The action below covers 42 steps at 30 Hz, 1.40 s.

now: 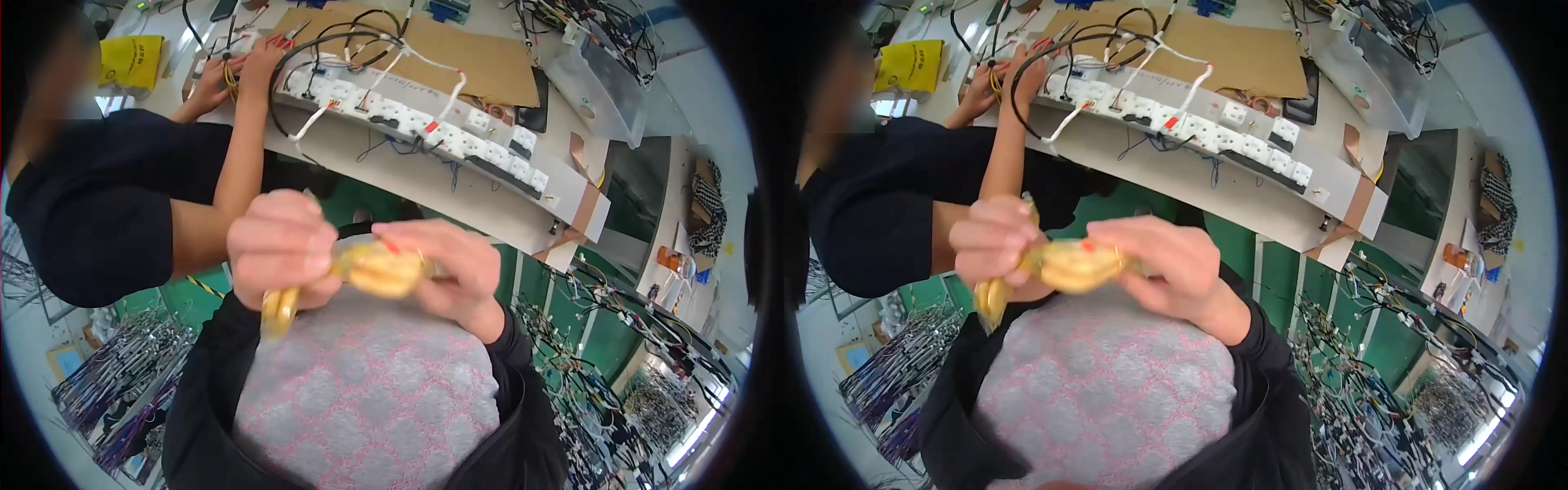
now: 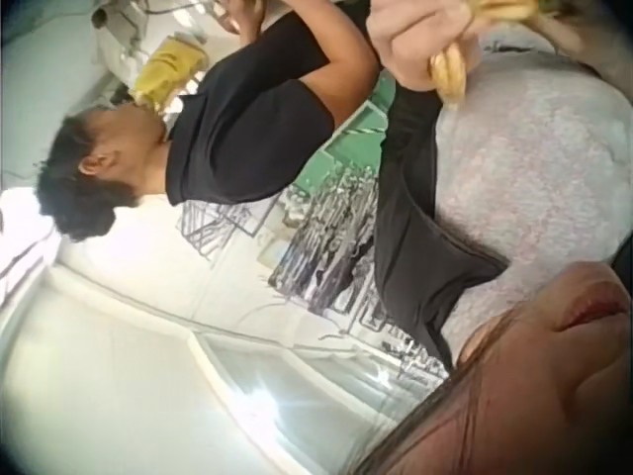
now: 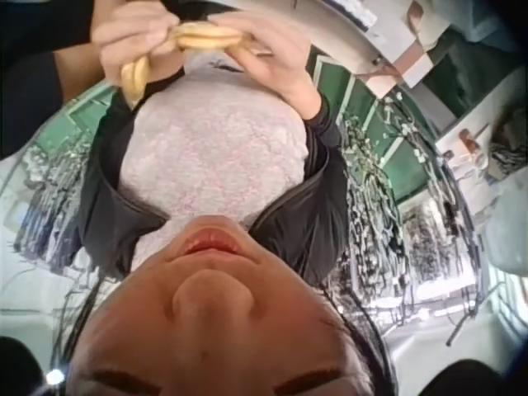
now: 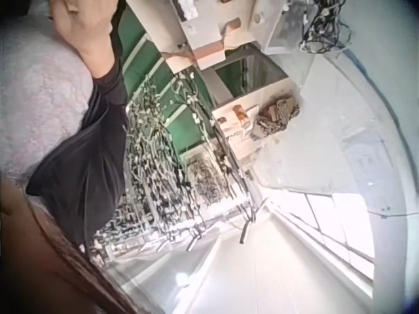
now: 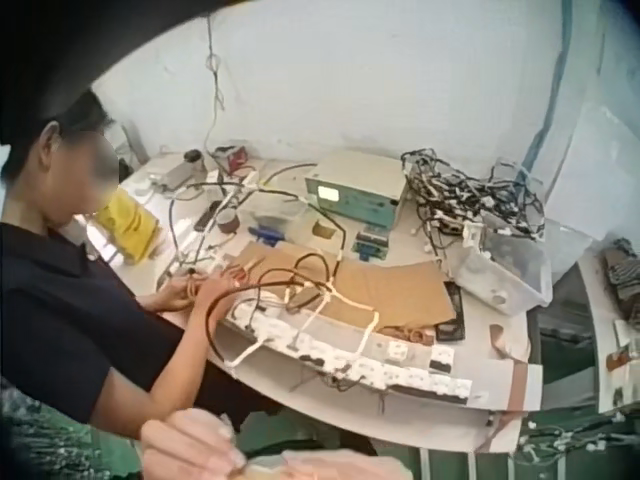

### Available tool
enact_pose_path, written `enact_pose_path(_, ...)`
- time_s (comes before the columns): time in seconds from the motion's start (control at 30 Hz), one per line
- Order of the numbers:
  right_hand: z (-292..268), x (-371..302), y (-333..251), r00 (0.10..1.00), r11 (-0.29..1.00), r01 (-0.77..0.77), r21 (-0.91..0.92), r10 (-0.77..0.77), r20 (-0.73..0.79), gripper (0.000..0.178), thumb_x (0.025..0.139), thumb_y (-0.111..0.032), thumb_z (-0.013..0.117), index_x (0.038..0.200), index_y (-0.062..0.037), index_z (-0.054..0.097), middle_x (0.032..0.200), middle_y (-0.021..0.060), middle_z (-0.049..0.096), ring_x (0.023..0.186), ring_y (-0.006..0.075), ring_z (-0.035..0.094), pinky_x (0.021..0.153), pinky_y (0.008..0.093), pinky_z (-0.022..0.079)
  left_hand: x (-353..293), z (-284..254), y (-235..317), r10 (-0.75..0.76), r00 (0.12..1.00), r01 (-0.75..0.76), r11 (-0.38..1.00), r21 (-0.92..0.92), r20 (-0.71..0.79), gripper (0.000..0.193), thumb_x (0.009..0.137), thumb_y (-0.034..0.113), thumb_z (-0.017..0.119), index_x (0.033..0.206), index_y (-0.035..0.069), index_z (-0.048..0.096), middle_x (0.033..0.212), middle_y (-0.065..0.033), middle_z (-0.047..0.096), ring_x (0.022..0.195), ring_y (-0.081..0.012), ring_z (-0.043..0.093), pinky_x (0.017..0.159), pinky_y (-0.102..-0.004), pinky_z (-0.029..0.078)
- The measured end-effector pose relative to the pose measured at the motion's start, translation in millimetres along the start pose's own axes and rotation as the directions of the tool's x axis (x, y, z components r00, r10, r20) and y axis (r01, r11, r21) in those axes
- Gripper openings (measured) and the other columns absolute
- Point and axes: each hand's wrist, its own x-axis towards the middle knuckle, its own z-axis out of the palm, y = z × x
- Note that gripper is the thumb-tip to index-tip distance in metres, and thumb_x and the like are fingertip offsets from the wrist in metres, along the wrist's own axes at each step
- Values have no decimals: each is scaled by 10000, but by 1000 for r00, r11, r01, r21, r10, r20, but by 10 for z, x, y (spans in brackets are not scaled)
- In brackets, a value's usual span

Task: Assembling and routing wires onto a white plastic component frame at a manufacturing workbench.

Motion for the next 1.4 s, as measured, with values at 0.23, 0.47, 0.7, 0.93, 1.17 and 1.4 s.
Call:
enact_pose_path(0.23,556,40,-277,986,959,134,250,-153,59,325,753,-122,816,1008,1,655,1086,225,693,881,311,699,754,377,559,-552,-436,222,-244,965,217,947,-239,-92,244,776,49,792,946,42,617,930,-95,580,735,-203,599,647,-313,502)
enact_pose_path(0.47,958,27,-548,980,964,145,222,-110,-163,112,741,-70,723,823,5,728,905,176,726,635,213,590,571,251,482,-593,-513,300,-413,910,343,740,-579,11,219,719,43,833,832,-7,652,797,-109,615,611,-182,567,523,-266,433)
enact_pose_path(0.7,697,162,-913,947,886,320,336,-313,-76,100,892,-53,649,913,6,727,975,151,726,753,192,602,663,244,520,-768,-581,84,-568,821,568,804,-176,57,189,759,64,792,893,3,673,958,-152,602,785,-228,590,664,-300,461)
enact_pose_path(0.93,565,121,-1001,934,885,336,322,-270,-234,121,854,-23,694,966,18,715,1019,166,718,816,206,609,727,274,536,-1833,-275,-811,-765,629,683,630,369,141,162,819,43,708,979,62,696,1385,-171,461,1199,-309,556,926,-356,465)
enact_pose_path(1.17,-172,-22,-781,924,867,346,359,-248,-291,140,822,-15,703,947,50,707,986,186,720,787,216,614,697,265,531,-1650,81,-669,-836,154,933,299,200,527,127,836,34,675,960,20,691,926,-90,690,856,-198,674,774,-316,516)
enact_pose_path(1.4,-1338,-318,-246,951,839,308,448,-254,-177,151,831,-39,658,935,58,707,998,205,716,785,240,627,668,271,508,-264,785,-248,-821,468,415,-121,-902,326,194,905,230,653,1009,106,546,1374,-236,502,983,-240,610,877,-377,561)
